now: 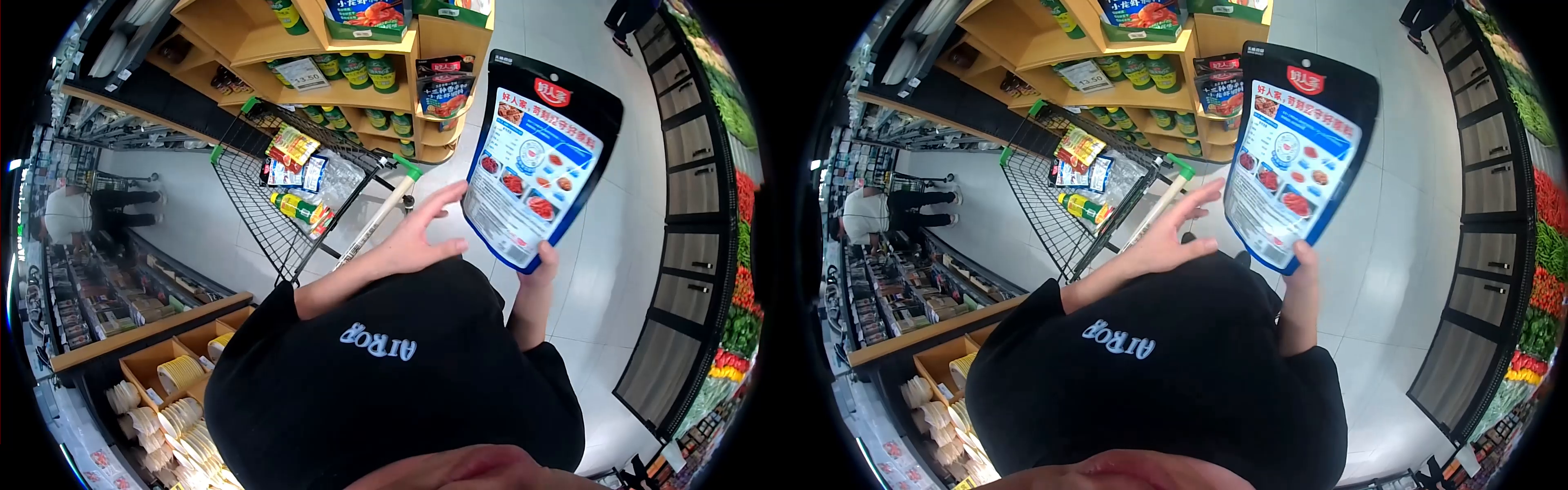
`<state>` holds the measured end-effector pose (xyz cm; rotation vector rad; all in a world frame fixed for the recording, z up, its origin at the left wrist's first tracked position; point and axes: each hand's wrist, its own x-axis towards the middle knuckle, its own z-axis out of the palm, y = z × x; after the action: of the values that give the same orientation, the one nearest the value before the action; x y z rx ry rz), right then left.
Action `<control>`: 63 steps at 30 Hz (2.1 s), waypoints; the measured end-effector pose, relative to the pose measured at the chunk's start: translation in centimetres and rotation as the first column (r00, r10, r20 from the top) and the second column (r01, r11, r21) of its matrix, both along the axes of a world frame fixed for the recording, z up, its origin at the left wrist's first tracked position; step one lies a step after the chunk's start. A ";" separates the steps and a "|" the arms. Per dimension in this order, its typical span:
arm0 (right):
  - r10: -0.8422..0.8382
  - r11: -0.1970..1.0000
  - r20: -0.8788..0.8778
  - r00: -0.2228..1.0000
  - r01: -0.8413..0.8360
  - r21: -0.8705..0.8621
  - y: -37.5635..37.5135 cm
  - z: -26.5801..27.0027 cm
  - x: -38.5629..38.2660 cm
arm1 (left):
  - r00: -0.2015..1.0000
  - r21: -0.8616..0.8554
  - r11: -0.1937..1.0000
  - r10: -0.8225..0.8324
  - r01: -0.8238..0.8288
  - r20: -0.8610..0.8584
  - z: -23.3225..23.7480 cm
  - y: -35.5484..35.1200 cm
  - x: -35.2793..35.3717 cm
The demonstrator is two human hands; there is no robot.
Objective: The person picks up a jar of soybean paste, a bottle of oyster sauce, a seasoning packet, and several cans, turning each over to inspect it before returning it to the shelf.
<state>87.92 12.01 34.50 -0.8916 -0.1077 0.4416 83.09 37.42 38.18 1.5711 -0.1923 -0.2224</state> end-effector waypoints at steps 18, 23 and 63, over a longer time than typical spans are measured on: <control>0.072 0.668 0.352 0.933 0.217 -0.711 7.8 1.5 2.1 | 0.812 -0.675 0.628 -0.115 -0.387 -0.572 -4.1 6.7 0.3; 0.135 0.862 -0.023 0.991 -0.129 -0.490 9.7 0.8 2.0 | 0.822 -0.717 0.639 -0.226 -0.280 -0.522 -6.3 8.4 0.6; 0.848 0.472 0.038 0.529 -0.720 -0.508 8.0 0.3 36.6 | 0.127 -0.333 0.064 0.977 -0.941 -0.173 -2.5 0.9 17.4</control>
<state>124.56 20.00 34.78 -1.3355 -0.7630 1.2724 100.53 38.27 35.64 0.9925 0.7784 0.9732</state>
